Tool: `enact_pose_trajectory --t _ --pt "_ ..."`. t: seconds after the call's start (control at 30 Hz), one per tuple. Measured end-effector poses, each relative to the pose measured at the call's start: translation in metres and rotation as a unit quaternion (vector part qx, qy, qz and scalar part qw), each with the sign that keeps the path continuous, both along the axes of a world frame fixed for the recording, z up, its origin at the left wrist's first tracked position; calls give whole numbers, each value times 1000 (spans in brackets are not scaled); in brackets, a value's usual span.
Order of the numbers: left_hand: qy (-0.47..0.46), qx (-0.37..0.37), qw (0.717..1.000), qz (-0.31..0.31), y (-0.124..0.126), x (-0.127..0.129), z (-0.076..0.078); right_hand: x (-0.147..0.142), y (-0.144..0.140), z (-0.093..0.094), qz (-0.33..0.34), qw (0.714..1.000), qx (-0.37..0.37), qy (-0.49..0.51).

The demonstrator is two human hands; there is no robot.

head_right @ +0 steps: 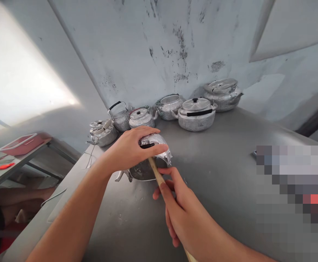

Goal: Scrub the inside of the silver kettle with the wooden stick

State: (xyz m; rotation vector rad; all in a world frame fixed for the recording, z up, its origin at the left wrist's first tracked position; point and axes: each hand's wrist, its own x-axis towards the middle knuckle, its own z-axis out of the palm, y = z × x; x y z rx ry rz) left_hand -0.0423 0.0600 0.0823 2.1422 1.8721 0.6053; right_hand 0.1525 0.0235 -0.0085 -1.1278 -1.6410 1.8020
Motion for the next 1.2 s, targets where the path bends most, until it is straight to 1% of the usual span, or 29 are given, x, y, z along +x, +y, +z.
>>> enact_pose_trajectory --t 0.1,0.27,0.33,0.43,0.5,0.63,0.8,0.93,1.03,1.1,1.2 --pt "-2 -3 1000 1 0 0 0 0 -2 1 10 1000 -9 -21" --pt "-5 -1 1000 -1 0 -1 0 1 -5 0 1 1000 14 -21" --pt "-5 -2 1000 1 0 -1 0 1 -4 0 12 999 0 -38" --pt "-8 -5 1000 2 0 -1 0 2 -3 4 6 998 -12 -58" --pt "-12 -7 1000 3 1 -1 0 4 -3 9 -6 998 -4 -58" --pt "-26 -13 999 33 2 -3 1 6 -3 16 -18 998 11 -56" --pt "-35 -21 997 62 5 -13 2 4 4 24 -45 997 -6 -62" --pt "-25 -39 998 45 5 -20 6 7 14 33 -39 995 -28 -82" --pt "-15 -59 997 43 -1 -23 12 11 19 37 -22 995 -35 -93" --pt "-7 -80 996 37 -7 -25 17 14 22 38 -11 995 -26 -95" --pt "-4 -113 994 13 -12 -26 20 16 25 41 10 994 9 -107"
